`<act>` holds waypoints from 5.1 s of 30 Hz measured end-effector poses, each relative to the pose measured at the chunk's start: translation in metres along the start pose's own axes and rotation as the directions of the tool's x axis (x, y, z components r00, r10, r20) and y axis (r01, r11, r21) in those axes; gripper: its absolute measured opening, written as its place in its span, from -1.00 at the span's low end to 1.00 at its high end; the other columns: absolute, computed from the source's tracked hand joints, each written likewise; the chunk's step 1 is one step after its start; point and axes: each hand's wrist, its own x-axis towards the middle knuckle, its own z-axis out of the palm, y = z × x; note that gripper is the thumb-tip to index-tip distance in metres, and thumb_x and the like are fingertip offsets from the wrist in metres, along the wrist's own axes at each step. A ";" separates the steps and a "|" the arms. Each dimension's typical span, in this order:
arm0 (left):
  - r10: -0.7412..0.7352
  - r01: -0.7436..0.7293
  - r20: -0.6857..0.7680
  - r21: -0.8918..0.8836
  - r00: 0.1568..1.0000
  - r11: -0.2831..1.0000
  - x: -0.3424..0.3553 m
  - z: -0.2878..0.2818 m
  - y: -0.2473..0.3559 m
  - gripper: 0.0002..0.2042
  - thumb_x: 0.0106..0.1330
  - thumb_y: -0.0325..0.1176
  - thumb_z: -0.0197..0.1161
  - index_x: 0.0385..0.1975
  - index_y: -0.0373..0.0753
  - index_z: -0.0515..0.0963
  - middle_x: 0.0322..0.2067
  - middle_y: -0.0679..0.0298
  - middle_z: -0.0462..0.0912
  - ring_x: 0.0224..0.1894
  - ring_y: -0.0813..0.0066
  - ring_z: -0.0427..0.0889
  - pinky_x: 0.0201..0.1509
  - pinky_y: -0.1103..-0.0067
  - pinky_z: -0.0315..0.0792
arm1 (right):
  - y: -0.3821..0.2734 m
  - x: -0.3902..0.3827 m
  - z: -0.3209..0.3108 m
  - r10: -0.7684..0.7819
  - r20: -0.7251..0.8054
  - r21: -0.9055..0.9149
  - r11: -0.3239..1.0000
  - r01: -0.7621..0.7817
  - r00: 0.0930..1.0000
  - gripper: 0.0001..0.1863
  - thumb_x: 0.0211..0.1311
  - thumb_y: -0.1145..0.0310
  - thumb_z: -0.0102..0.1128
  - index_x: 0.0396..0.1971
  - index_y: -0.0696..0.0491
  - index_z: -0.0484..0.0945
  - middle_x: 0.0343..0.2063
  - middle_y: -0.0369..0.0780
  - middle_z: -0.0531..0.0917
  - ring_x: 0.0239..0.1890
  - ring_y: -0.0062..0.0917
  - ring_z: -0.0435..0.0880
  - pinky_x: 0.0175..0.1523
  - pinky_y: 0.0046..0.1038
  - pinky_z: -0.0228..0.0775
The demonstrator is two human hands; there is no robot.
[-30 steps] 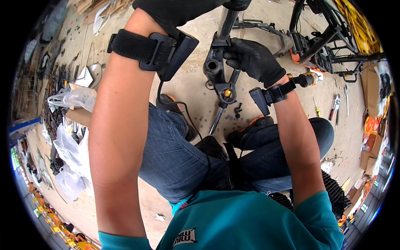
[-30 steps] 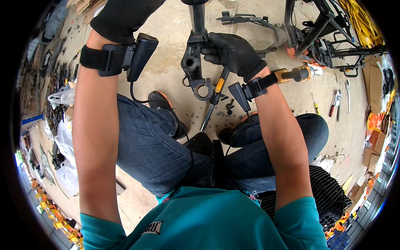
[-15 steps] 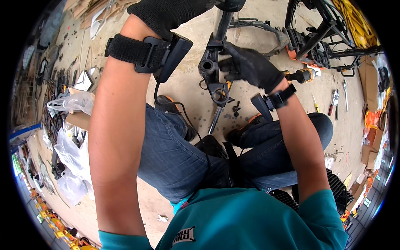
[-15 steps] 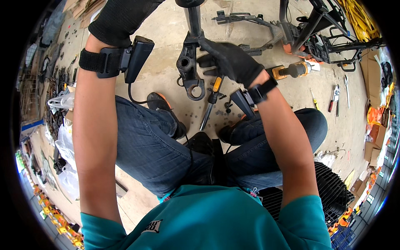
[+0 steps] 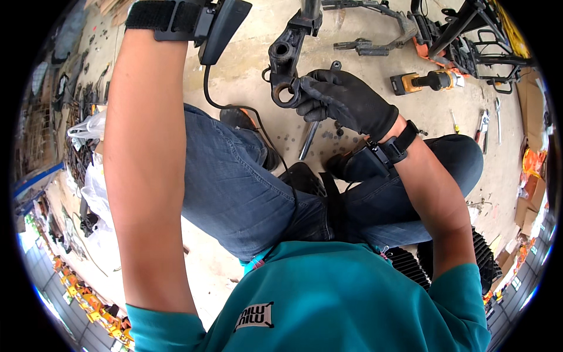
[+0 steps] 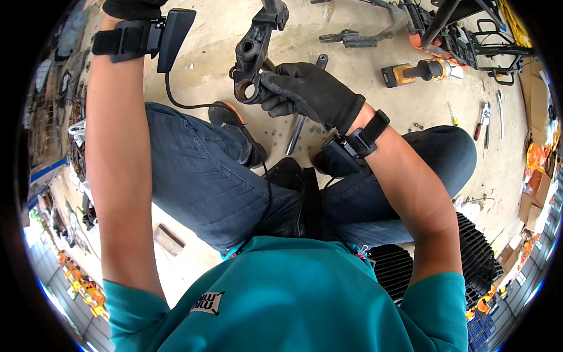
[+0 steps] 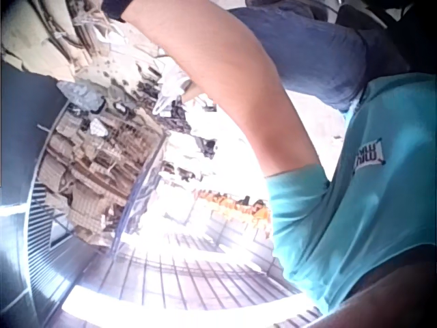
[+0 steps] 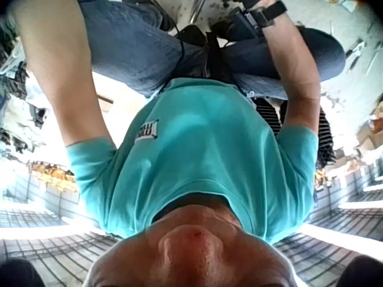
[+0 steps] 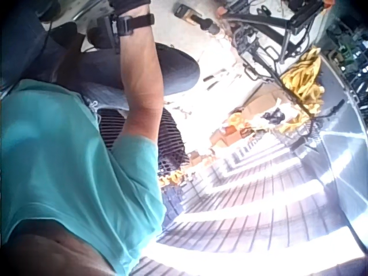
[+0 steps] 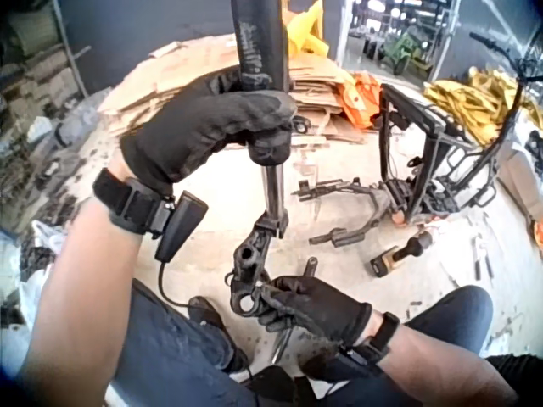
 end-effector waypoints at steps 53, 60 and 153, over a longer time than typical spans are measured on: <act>0.027 0.249 -0.579 0.391 0.815 0.886 -0.008 0.036 0.021 -0.75 0.31 -0.31 0.30 -0.24 -0.35 0.44 -0.50 0.30 0.52 -0.47 0.61 0.48 -0.37 0.59 0.41 | 0.225 0.093 -0.079 0.027 -0.802 -0.430 0.668 -0.607 0.597 -0.28 0.03 -0.20 0.34 -0.01 0.13 0.60 -0.11 0.03 0.69 0.04 -0.09 0.63 0.10 -0.19 0.43; 0.077 0.322 -0.623 0.501 0.778 0.803 0.002 0.041 0.019 -0.70 0.30 -0.32 0.31 -0.18 -0.41 0.42 -0.46 0.26 0.50 -0.42 0.56 0.49 -0.33 0.54 0.42 | 0.259 0.123 -0.110 -0.095 -0.843 -0.475 0.596 -0.648 0.530 -0.46 0.02 -0.13 0.29 -0.19 0.04 0.71 -0.18 0.01 0.71 -0.03 -0.13 0.67 0.05 -0.17 0.47; 0.023 0.363 -0.567 0.557 0.823 0.747 -0.006 0.015 0.005 -0.62 0.19 -0.35 0.27 -0.10 -0.44 0.36 -0.29 -0.20 0.62 -0.19 -0.12 0.64 -0.13 0.24 0.50 | -0.110 -0.087 0.057 -0.741 -0.107 -0.859 0.405 0.314 0.663 -0.64 0.09 0.56 0.35 -0.06 0.15 0.58 -0.20 -0.26 0.70 -0.17 -0.60 0.67 -0.06 -0.53 0.51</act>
